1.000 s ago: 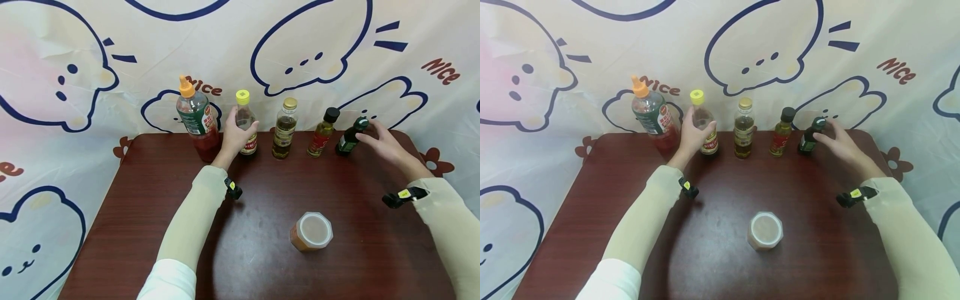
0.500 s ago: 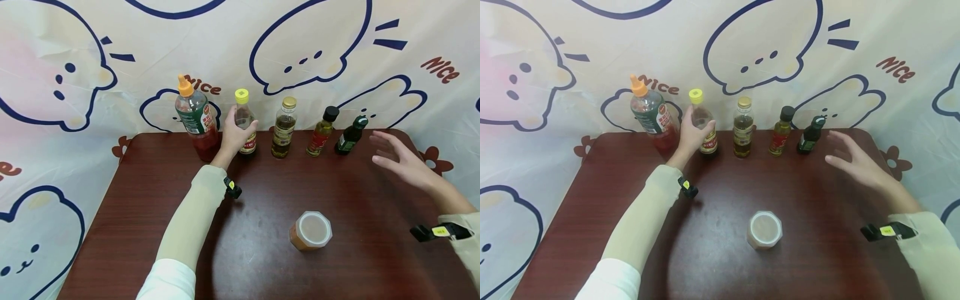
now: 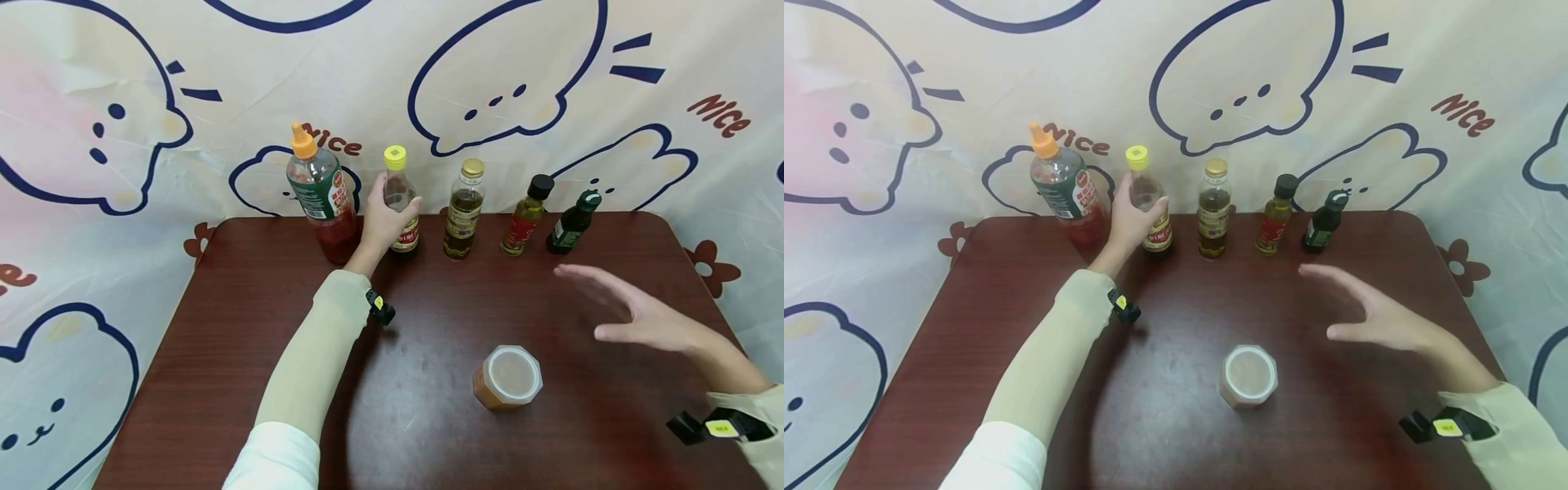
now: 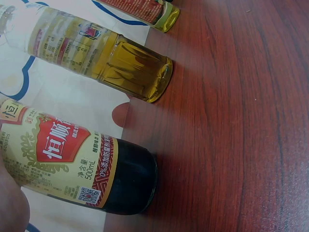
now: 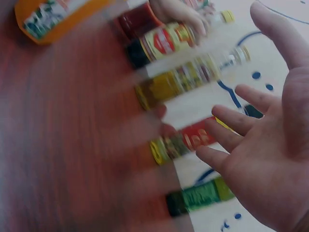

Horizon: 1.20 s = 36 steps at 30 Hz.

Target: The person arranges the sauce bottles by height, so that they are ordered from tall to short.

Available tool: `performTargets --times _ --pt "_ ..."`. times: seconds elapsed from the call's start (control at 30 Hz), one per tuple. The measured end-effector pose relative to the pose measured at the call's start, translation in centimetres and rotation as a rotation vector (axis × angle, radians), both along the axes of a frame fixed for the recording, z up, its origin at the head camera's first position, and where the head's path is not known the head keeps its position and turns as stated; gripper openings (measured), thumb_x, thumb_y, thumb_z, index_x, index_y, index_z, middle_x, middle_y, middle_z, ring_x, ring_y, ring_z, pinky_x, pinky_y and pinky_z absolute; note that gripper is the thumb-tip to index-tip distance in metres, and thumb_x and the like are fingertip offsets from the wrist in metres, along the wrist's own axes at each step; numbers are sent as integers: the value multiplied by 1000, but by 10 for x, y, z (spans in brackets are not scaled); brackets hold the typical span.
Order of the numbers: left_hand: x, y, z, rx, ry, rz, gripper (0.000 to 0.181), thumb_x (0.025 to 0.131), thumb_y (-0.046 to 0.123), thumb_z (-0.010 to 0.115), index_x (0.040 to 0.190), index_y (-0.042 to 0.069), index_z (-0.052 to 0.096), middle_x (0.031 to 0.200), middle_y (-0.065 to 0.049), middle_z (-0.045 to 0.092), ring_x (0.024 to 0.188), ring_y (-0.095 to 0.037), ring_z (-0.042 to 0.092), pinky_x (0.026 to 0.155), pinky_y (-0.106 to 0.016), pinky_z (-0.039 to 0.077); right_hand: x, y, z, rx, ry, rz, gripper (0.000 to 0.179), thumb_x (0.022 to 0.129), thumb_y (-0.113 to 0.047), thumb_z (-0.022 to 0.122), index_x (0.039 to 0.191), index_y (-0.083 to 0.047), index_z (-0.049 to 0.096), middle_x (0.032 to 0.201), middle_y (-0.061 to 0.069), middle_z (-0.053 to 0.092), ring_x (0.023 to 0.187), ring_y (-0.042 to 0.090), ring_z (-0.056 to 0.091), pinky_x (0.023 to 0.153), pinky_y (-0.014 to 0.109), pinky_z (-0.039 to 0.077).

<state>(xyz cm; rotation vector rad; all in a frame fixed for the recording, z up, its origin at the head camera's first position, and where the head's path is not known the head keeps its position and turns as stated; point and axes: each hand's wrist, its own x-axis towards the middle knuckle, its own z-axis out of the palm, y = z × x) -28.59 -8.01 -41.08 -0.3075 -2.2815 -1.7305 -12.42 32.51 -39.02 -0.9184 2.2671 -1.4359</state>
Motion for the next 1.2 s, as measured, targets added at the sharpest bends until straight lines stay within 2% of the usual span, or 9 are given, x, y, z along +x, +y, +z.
performTargets --times 0.1,0.27,0.43,0.53,0.73,1.0,1.2 --pt "0 0 -1 2 3 0 52 89 23 77 132 8 51 123 -10 63 114 -21 61 98 -42 53 5 -11 -5 -35 -41 70 92 80 11 69 159 -3 26 162 21 30 148 12 32 111 14 31" --pt "0 0 -2 -5 11 -2 53 89 24 77 133 8 51 124 -10 62 114 -22 61 98 -46 53 10 -29 -12 -114 -50 185 93 79 4 73 158 1 25 161 24 29 150 20 31 113 17 30" --pt "-1 0 -1 -3 19 -3 52 89 23 77 132 8 51 123 -9 63 113 -21 61 97 -40 53 12 -49 -26 -202 -74 333 88 89 -11 72 157 6 20 162 28 26 151 26 28 117 23 28" --pt "-1 0 -1 0 23 -3 51 90 23 77 132 8 51 123 -9 63 113 -20 62 97 -36 53 15 -61 -35 -229 -88 392 88 94 -23 72 157 7 19 162 28 24 151 28 27 119 27 27" --pt "1 0 -1 5 12 -2 51 89 22 77 131 8 52 122 -9 63 113 -19 62 97 -35 52 24 -78 -44 -206 -110 393 93 92 -36 75 159 2 22 163 22 28 150 26 29 118 28 28" --pt "0 1 -1 -6 3 9 52 89 23 77 132 8 52 124 -8 63 114 -19 62 97 -36 53 25 -92 -54 -260 -285 447 96 86 -21 82 159 0 22 162 22 29 148 31 32 117 31 33" --pt "-1 0 -2 -6 4 9 52 89 23 77 133 9 52 124 -8 63 113 -19 62 96 -36 53 23 -96 -59 -312 -314 500 98 87 -19 82 158 3 19 160 26 30 148 33 32 117 34 34"
